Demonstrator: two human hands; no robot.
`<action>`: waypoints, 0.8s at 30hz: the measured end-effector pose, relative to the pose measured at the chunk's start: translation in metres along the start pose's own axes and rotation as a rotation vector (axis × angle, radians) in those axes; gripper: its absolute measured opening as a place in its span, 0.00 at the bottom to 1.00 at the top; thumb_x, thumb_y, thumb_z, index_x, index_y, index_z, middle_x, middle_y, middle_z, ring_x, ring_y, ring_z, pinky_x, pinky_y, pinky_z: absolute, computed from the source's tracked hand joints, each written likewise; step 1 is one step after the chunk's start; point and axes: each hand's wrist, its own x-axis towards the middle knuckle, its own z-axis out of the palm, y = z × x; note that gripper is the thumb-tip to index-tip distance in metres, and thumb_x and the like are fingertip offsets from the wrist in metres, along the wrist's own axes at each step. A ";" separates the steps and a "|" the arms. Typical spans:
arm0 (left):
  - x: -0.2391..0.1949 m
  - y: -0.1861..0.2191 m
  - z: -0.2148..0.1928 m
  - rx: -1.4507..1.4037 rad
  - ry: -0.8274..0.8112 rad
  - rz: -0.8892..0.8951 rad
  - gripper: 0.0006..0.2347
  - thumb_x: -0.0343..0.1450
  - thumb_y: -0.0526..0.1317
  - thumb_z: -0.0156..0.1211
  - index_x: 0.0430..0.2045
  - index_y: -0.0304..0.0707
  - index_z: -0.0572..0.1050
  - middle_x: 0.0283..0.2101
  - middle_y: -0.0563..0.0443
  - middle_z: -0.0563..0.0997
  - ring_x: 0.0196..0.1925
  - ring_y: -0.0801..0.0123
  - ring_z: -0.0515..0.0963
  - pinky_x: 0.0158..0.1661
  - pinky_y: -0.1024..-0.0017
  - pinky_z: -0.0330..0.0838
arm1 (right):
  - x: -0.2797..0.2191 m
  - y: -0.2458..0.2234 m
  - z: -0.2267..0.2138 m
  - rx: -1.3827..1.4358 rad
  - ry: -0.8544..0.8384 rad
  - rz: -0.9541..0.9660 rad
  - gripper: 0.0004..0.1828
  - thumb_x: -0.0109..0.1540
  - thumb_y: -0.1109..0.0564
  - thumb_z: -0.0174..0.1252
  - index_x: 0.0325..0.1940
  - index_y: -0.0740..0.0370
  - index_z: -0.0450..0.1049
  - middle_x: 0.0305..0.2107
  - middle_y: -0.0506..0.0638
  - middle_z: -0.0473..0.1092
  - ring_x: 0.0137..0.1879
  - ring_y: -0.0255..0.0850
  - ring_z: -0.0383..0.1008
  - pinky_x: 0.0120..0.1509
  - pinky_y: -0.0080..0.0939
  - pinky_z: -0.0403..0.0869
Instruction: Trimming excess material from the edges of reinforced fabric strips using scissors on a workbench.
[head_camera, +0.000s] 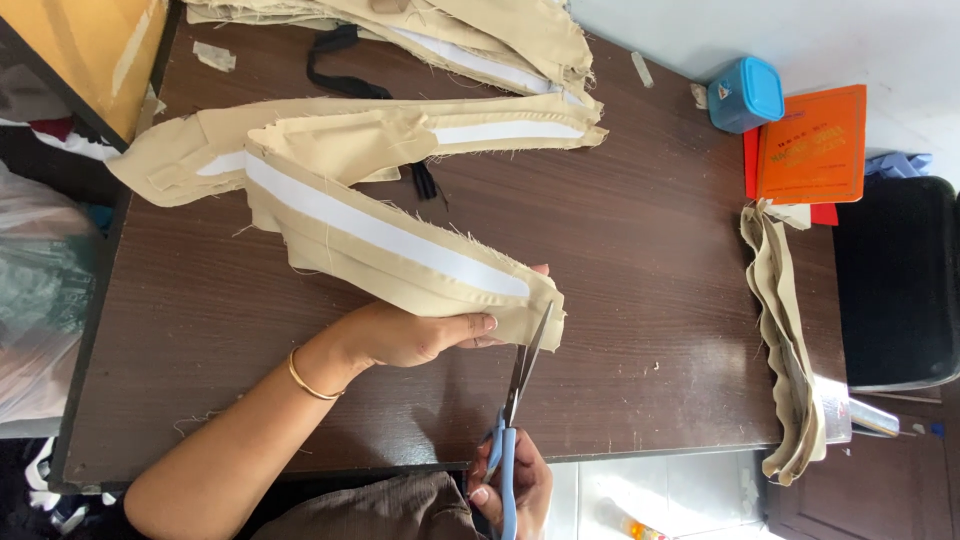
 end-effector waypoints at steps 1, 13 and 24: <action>-0.001 0.000 0.000 0.000 0.001 0.001 0.24 0.70 0.42 0.43 0.62 0.49 0.50 0.65 0.59 0.57 0.64 0.71 0.60 0.58 0.70 0.63 | 0.001 -0.002 0.002 -0.001 -0.002 0.000 0.27 0.42 0.52 0.73 0.33 0.72 0.68 0.18 0.52 0.68 0.20 0.36 0.67 0.24 0.29 0.65; -0.003 0.004 0.001 0.050 -0.029 -0.017 0.23 0.71 0.41 0.40 0.63 0.50 0.48 0.68 0.63 0.50 0.67 0.76 0.51 0.59 0.72 0.54 | -0.001 -0.001 0.004 -0.155 0.083 -0.032 0.22 0.42 0.54 0.71 0.30 0.68 0.70 0.15 0.50 0.67 0.20 0.36 0.65 0.25 0.30 0.62; -0.003 0.006 0.003 0.146 -0.051 0.074 0.23 0.72 0.41 0.38 0.63 0.46 0.47 0.68 0.57 0.50 0.69 0.69 0.50 0.63 0.70 0.51 | -0.003 0.001 0.001 -0.278 0.161 0.047 0.15 0.41 0.60 0.69 0.27 0.66 0.71 0.12 0.50 0.66 0.16 0.34 0.62 0.20 0.30 0.65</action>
